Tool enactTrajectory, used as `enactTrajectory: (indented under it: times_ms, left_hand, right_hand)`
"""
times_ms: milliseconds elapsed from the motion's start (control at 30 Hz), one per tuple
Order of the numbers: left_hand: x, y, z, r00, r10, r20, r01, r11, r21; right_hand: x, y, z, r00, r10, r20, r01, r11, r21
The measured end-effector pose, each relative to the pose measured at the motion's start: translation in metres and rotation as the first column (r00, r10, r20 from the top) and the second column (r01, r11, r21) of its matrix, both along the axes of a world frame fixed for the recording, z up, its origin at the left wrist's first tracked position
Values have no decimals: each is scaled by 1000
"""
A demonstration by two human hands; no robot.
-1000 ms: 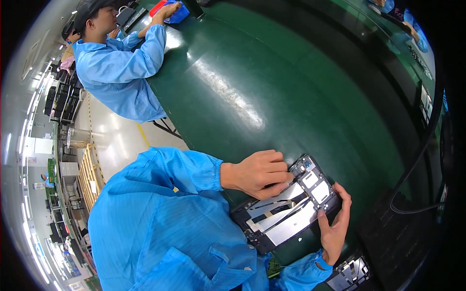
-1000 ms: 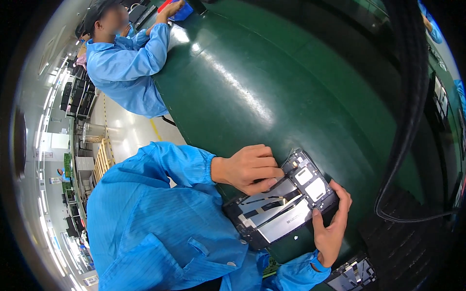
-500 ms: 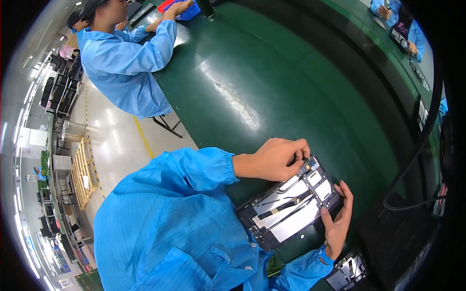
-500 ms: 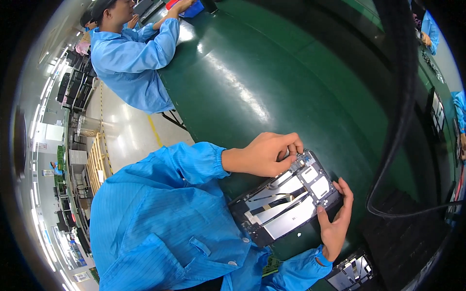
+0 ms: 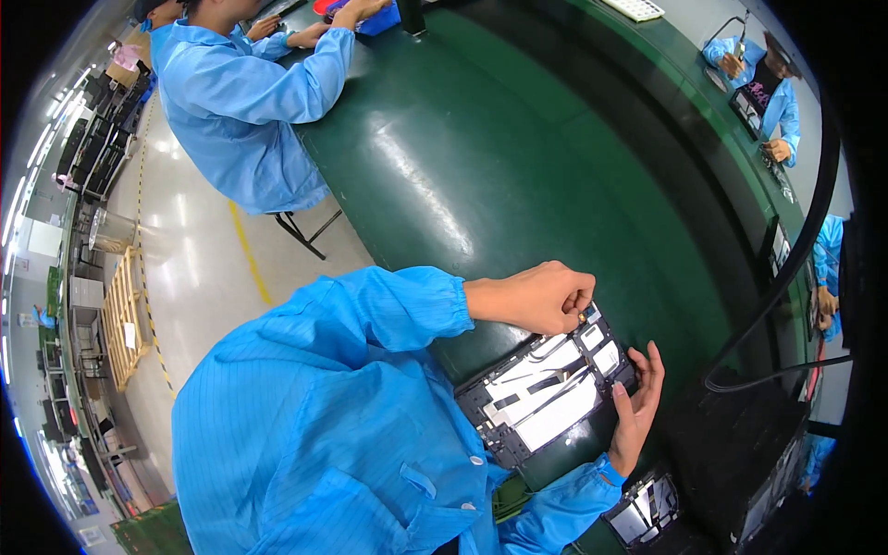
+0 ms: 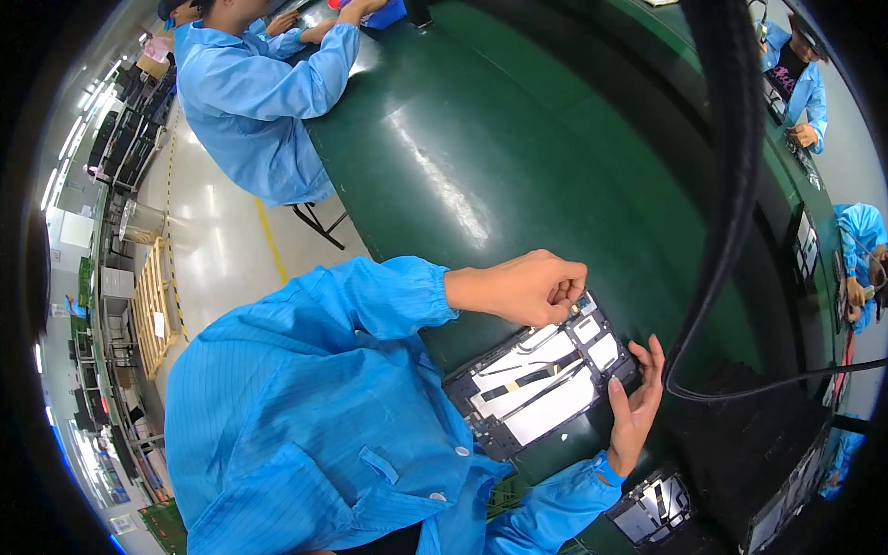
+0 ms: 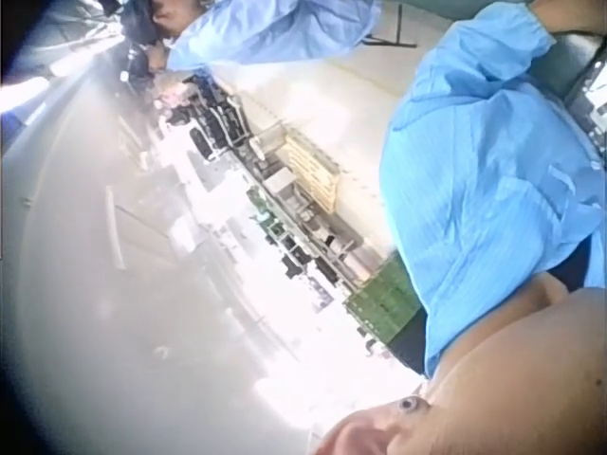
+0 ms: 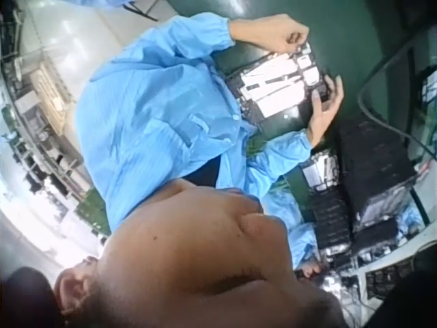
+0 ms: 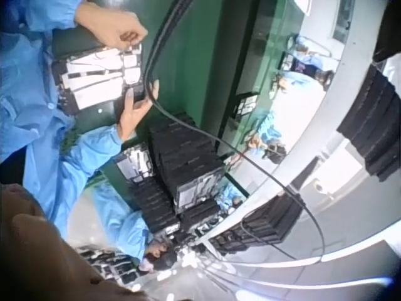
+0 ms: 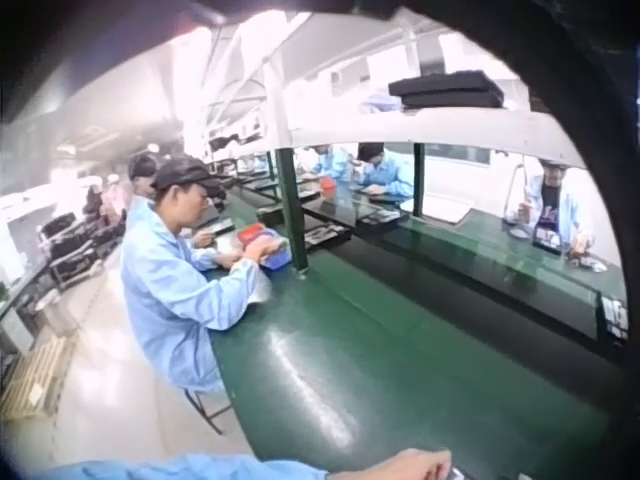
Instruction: Manually assemble components and wires into a tablet or screen device on a production line.
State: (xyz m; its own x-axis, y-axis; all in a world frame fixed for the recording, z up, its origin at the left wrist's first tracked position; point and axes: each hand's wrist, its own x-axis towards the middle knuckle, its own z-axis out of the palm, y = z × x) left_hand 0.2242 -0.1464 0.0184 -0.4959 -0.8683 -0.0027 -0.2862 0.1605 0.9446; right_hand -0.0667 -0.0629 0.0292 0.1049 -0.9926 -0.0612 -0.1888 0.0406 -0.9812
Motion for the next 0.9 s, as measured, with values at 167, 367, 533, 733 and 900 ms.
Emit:
enactTrajectory:
  times_ms: [167, 367, 533, 733, 900]
  left_hand:
    - [1, -5, -3, 1000, -6, -1, 6, 998, -59]
    - [7, -4, -3, 999, -21, -28, 19, 997, -69]
    - [7, -4, 1, 999, -20, -49, 18, 999, -36]
    - [13, -7, -12, 996, -17, -82, 19, 1000, 13]
    - [11, -9, -10, 995, -52, -84, 56, 997, 52]
  right_hand:
    - [3, 1, -4, 999, -28, 37, 28, 999, -18]
    - [5, 0, -1, 999, -33, 20, 34, 999, -16]
    - [7, 1, 0, 998, -37, 57, 38, 999, -12]
    - [5, 0, -3, 1000, -25, 7, 25, 999, -25]
    - [4, 1, -10, 999, -42, 16, 43, 998, -44]
